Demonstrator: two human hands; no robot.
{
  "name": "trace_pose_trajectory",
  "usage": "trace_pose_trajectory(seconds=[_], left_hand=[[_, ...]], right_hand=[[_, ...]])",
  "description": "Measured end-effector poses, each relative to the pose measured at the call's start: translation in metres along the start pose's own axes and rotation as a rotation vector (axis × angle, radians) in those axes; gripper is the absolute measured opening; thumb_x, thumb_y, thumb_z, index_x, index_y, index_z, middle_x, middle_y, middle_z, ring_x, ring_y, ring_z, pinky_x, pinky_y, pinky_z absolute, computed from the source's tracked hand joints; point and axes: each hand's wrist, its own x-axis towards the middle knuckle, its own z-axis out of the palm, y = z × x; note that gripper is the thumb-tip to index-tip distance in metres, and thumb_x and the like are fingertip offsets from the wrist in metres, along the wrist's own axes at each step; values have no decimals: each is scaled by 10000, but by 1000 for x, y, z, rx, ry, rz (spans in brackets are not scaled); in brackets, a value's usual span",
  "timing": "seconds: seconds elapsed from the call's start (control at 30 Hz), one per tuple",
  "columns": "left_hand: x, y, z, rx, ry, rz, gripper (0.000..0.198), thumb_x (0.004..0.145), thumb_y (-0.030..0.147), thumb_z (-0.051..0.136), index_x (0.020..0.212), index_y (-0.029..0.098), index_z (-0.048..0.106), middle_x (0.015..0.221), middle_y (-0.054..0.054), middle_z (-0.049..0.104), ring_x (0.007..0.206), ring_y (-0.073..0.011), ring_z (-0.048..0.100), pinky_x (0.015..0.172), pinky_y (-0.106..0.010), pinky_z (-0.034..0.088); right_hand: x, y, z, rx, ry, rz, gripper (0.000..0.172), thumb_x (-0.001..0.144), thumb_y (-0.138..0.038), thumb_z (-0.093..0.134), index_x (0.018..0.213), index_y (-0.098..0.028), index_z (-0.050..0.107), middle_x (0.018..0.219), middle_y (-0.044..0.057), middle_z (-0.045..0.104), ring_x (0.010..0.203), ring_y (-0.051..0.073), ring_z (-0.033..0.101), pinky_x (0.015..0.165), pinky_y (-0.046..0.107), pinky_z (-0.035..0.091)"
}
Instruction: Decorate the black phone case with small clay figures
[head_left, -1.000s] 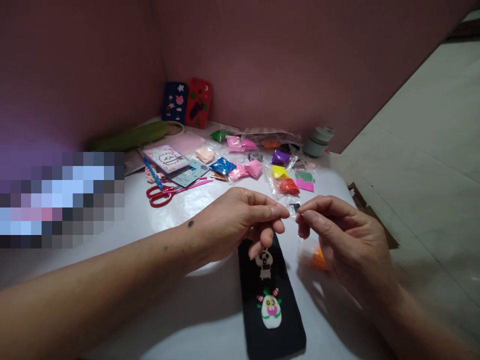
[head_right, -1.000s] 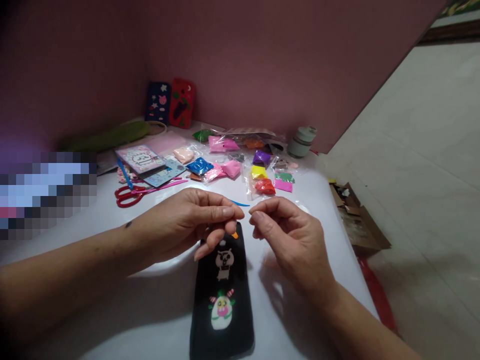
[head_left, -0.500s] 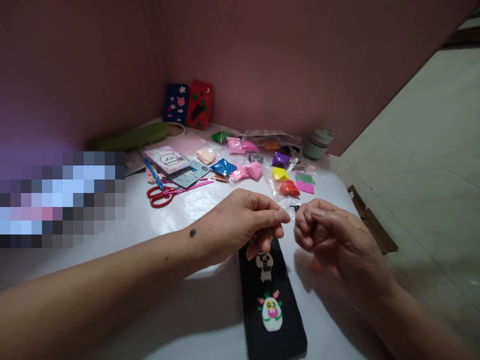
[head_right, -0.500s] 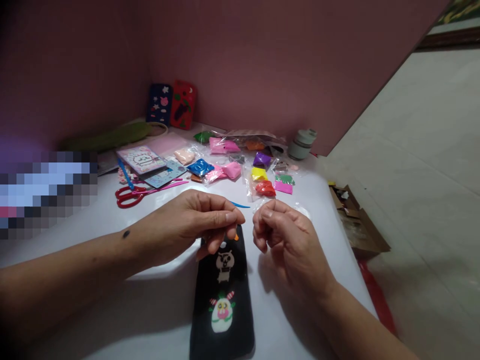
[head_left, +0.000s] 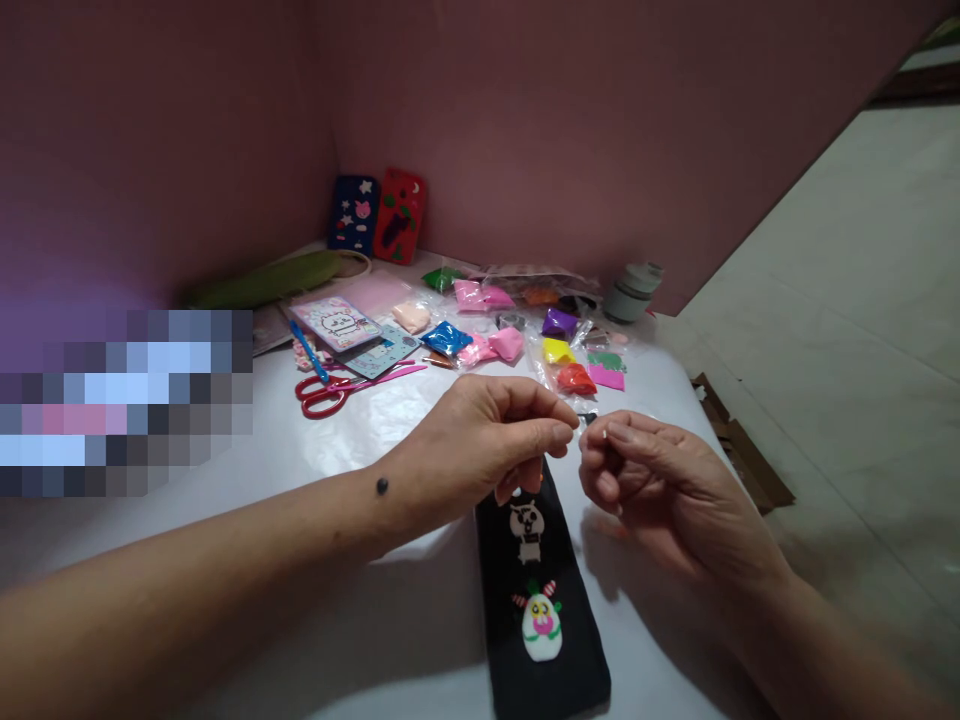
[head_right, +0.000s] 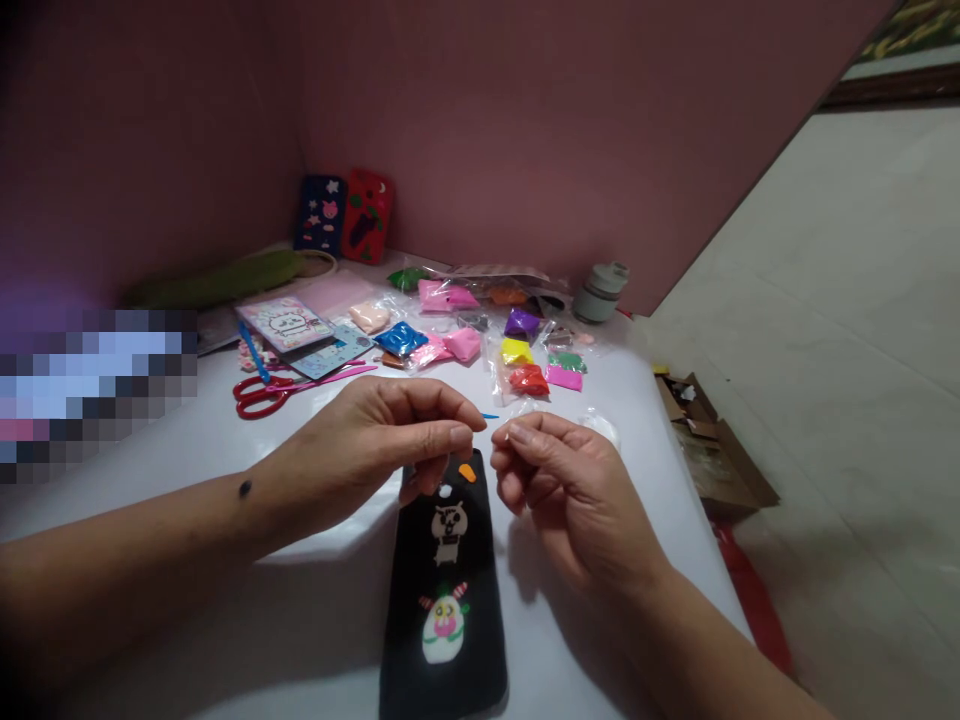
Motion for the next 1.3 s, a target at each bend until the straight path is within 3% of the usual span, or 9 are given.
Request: trace_pose_trajectory(seconds=[0.07, 0.23, 0.3, 0.67, 1.03, 1.13, 1.3], left_hand=[[-3, -1, 1, 126, 43, 118, 69, 813, 175, 607, 833, 138, 661, 547, 37, 565, 479, -72, 495, 451, -171, 391], [-7, -10, 3, 564, 166, 571, 39, 805, 128, 633, 829, 123, 664, 784, -21, 624, 650, -83, 539, 587, -180, 420], [-7, -14, 4, 686, 181, 664, 59, 813, 96, 612, 848, 117, 655, 811, -33, 621, 674, -89, 545, 612, -187, 426], [-10, -20, 4, 1007, 185, 746, 256, 943, 203, 438, 844, 142, 666, 804, -50, 654, 694, -116, 596, 617, -207, 431], [-10, -23, 1, 1115, 134, 818, 268, 917, 148, 411, 799, 119, 650, 767, -66, 610, 640, -125, 522, 560, -240, 373], [-11, -16, 4, 932, 151, 732, 174, 853, 133, 483, 729, 138, 605, 718, -33, 585, 595, -101, 490, 528, -219, 361], [-6, 1, 2, 170, 36, 149, 120, 795, 173, 563, 676, 163, 573, 514, 45, 495, 449, -65, 431, 425, -169, 335]], right_hand=[[-1, 1, 1, 7, 11, 17, 136, 727, -297, 733, 714, -163, 710, 648, 12, 617, 497, 69, 494, 447, 187, 337], [-6, 6, 5, 29, 30, 35, 153, 702, -306, 765, 695, -163, 711, 637, 3, 604, 506, 67, 483, 452, 183, 337], [-7, 8, 8, 36, 35, 37, 168, 704, -305, 765, 666, -156, 696, 634, -1, 590, 512, 65, 473, 466, 186, 338], [-10, 12, 13, 25, 24, 39, 204, 717, -311, 757, 620, -161, 659, 587, -16, 517, 546, 89, 430, 510, 222, 319], [-11, 13, 8, -200, -4, -73, 255, 819, -344, 681, 621, -192, 628, 567, -25, 495, 568, 114, 415, 541, 260, 315], [-10, 12, 9, -174, -9, -50, 240, 803, -346, 695, 634, -183, 642, 557, -26, 510, 550, 101, 421, 525, 244, 316], [-5, 10, 10, -60, 88, -1, 202, 720, -331, 759, 637, -171, 668, 598, -11, 572, 523, 87, 450, 495, 222, 332]])
